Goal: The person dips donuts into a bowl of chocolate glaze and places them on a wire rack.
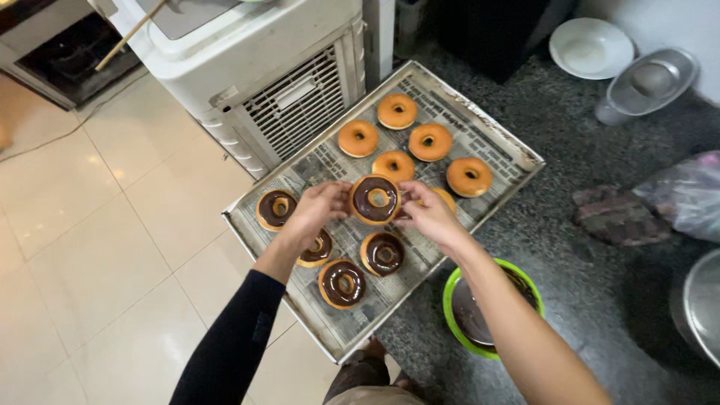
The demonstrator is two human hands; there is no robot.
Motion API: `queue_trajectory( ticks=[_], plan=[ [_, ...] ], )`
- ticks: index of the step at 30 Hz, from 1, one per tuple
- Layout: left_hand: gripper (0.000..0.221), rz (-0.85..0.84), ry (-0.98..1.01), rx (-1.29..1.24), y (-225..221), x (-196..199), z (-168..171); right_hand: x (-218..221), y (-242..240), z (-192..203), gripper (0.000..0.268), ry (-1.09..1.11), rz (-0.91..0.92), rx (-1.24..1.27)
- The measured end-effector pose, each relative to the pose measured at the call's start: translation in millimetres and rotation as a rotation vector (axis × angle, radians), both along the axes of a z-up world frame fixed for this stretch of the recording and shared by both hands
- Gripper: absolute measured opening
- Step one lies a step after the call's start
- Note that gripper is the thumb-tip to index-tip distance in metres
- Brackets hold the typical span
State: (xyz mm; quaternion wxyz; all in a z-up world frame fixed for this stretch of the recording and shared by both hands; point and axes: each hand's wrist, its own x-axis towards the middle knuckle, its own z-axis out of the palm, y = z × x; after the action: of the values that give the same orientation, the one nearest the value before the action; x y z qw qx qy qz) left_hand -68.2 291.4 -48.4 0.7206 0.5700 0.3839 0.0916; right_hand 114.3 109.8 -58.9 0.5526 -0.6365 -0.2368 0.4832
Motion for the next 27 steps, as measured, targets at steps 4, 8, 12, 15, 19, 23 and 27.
queue_trajectory(
  ticks=[4, 8, 12, 15, 19, 23, 27],
  plan=[
    [0.051, -0.16, 0.172, 0.148, 32.4, 0.7, -11.6, 5.3, 34.9, -29.4, 0.039, -0.299, 0.191, -0.235],
    [0.064, -0.312, 0.423, 0.277, 50.2, 6.6, -33.2, 6.3, 49.5, -58.8, 0.036, -0.458, 0.355, -0.28],
    [0.074, -0.453, 0.539, 0.307, 57.2, 8.5, -49.4, 3.0, 57.8, -76.6, 0.036, -0.488, 0.469, -0.379],
    [0.082, -0.475, 0.546, 0.343, 63.1, 6.4, -48.2, 3.8, 60.1, -73.0, 0.033, -0.533, 0.517, -0.466],
    [0.046, -0.401, 0.434, 0.507, 75.0, 5.8, -31.8, 15.4, 50.5, -46.7, 0.035, -0.606, 0.289, -0.349],
    [0.034, -0.223, 0.373, 0.792, 74.9, 14.6, -20.1, 34.3, 29.5, -9.5, 0.044, -0.718, 0.085, -0.34],
    [0.044, -0.249, 0.24, 0.817, 69.8, 19.5, -18.0, 47.5, 11.0, 12.0, 0.075, -1.126, 0.253, -0.431]
  ],
)
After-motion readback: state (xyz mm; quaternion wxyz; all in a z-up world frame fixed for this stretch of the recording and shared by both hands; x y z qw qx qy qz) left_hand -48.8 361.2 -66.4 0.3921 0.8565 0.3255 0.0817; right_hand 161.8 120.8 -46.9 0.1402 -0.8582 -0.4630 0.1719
